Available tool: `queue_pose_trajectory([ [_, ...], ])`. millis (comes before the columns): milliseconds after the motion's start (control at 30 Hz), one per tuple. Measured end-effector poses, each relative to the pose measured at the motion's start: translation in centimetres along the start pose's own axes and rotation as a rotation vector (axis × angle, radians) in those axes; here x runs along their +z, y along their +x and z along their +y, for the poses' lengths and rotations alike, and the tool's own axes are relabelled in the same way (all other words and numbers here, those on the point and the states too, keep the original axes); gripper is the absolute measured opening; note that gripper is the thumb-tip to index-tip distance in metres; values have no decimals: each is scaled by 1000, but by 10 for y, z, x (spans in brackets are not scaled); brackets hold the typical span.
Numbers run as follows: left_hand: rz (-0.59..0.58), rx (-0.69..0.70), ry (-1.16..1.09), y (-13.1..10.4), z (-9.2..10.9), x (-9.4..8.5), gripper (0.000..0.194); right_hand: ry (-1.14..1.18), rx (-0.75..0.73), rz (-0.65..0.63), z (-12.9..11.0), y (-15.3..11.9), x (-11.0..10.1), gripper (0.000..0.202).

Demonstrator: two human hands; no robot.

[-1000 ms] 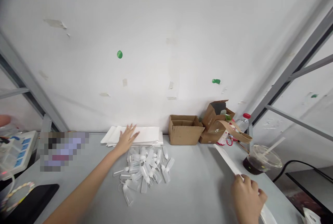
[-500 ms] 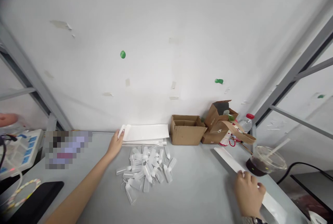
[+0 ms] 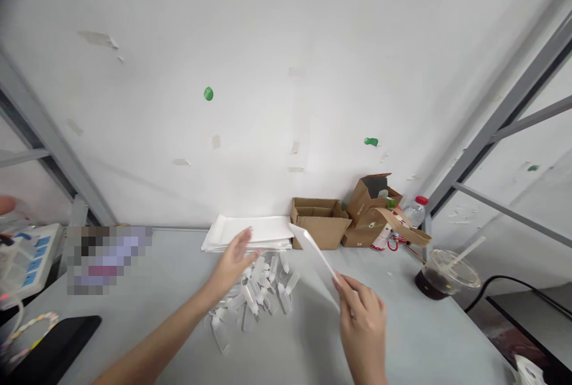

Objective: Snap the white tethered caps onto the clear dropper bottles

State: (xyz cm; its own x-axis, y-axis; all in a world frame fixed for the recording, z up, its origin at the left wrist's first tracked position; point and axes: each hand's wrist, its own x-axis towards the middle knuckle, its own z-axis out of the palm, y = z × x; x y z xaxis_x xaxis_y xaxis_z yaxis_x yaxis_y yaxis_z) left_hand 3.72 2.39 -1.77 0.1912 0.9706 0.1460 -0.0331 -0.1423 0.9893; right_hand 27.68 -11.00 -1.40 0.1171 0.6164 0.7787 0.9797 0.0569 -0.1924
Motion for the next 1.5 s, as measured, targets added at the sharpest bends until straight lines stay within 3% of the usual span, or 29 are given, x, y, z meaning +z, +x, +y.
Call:
queue_pose_trajectory([
  [67, -208, -147, -231, -17, 6, 25, 96, 156, -28, 13, -24, 2, 11, 27],
  [100, -254, -191, -289, -23, 9, 35, 103, 223, -41, 18, -37, 2, 18, 28],
  [167, -256, -175, -343, -30, 15, 48, 101, 313, -52, -9, -58, 1, 31, 31],
  [267, -117, -89, -285, -25, 26, 51, 85, 398, -46, -78, -76, -3, 45, 31],
  [367, 23, -34, -231, -10, 36, 43, 62, 422, 51, -156, -74, -6, 50, 33],
  [500, 115, -46, -213, 10, 46, 31, 40, 386, 215, -198, -55, -14, 55, 37],
  [667, 151, 14, -291, 24, 59, 21, 40, 303, 285, -265, -32, -29, 67, 42],
  [867, 308, 308, -439, 32, 81, -2, 51, 271, 247, -339, -19, -45, 75, 38],
  [1000, 342, 301, -518, 34, 85, -25, 56, 284, 210, -296, -21, -51, 75, 36],
  [1100, 339, 119, -610, 26, 78, -29, 46, 334, 226, -259, -35, -47, 69, 40],
  [1233, 263, -210, -689, -2, 65, -11, 40, 519, 190, -284, -69, -31, 56, 66],
  [1333, 115, -361, -604, -28, 55, -2, 44, 648, 42, -300, -89, -21, 48, 51],
  [1400, 48, -356, -470, -42, 47, -12, 56, 715, 0, -301, -93, -16, 44, 41],
  [1433, 116, -281, -348, -48, 43, -22, 63, 740, -4, -317, -93, -14, 42, 39],
  [1500, 442, -47, 44, -60, 36, -47, 90, 772, -3, -387, -91, -11, 39, 37],
])
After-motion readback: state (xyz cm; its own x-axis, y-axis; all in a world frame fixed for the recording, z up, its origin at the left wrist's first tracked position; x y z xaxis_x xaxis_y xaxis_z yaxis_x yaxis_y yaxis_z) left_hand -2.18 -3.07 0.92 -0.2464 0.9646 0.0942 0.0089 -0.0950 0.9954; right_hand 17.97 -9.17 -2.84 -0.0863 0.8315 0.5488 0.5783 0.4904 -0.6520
